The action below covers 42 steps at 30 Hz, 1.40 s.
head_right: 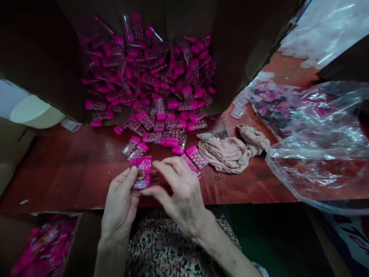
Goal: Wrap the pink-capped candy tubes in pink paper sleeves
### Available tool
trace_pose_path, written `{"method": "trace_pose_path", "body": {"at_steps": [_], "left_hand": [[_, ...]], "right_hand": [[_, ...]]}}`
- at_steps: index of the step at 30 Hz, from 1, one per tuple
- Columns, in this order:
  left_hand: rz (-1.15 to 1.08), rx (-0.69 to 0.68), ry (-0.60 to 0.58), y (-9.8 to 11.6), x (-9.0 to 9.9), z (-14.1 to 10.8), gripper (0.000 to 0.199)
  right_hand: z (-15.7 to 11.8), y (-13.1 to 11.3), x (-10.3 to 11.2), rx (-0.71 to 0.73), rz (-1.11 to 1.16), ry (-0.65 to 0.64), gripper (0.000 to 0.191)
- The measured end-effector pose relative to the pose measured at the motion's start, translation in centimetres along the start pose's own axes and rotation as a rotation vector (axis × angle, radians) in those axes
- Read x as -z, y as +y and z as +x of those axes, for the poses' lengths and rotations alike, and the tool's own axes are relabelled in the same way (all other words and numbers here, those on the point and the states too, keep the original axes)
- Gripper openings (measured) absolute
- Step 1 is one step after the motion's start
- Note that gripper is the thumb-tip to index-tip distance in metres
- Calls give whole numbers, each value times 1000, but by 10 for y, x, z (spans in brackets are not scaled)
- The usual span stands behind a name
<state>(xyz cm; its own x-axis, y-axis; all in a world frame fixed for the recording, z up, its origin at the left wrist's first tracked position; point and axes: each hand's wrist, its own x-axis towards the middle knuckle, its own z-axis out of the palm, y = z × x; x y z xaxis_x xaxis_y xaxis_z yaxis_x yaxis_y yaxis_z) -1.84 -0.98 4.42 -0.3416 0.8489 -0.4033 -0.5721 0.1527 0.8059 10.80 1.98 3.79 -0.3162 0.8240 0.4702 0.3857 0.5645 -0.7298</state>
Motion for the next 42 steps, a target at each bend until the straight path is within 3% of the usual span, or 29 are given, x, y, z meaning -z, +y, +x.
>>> {"method": "trace_pose_path", "body": {"at_steps": [3, 9, 13, 15, 20, 25, 29, 32, 34, 38, 42], "left_hand": [[-69, -5, 63, -5, -4, 0, 13], [-126, 6, 123, -16, -11, -9, 16], [-170, 42, 144, -24, -9, -10, 16], [-175, 32, 164, -28, -6, -7, 15], [-159, -22, 228, -29, 5, 4, 13], [-118, -135, 303, -11, 23, 12, 11], [-114, -168, 318, -2, 30, 15, 12], [-160, -67, 231, -3, 26, 14, 10], [-195, -10, 192, -4, 23, 13, 10], [-262, 61, 159, -3, 24, 14, 12], [-303, 40, 153, 0, 28, 13, 11]], "right_hand": [[-14, -5, -13, 102, 2, 54, 25], [-22, -1, -34, 78, -52, 247, 23], [-23, 4, -40, 149, -175, 369, 19], [-25, 6, -43, 172, -206, 374, 20], [-34, 7, -48, 173, -151, 241, 26], [-29, 30, -19, 85, -206, 308, 31], [3, 62, 17, -7, -479, 207, 28], [31, 78, 30, 73, -527, -176, 29], [44, 84, 31, 128, -487, -366, 33], [53, 89, 26, 184, -436, -441, 39], [55, 89, 21, 192, -471, -476, 35]]}}
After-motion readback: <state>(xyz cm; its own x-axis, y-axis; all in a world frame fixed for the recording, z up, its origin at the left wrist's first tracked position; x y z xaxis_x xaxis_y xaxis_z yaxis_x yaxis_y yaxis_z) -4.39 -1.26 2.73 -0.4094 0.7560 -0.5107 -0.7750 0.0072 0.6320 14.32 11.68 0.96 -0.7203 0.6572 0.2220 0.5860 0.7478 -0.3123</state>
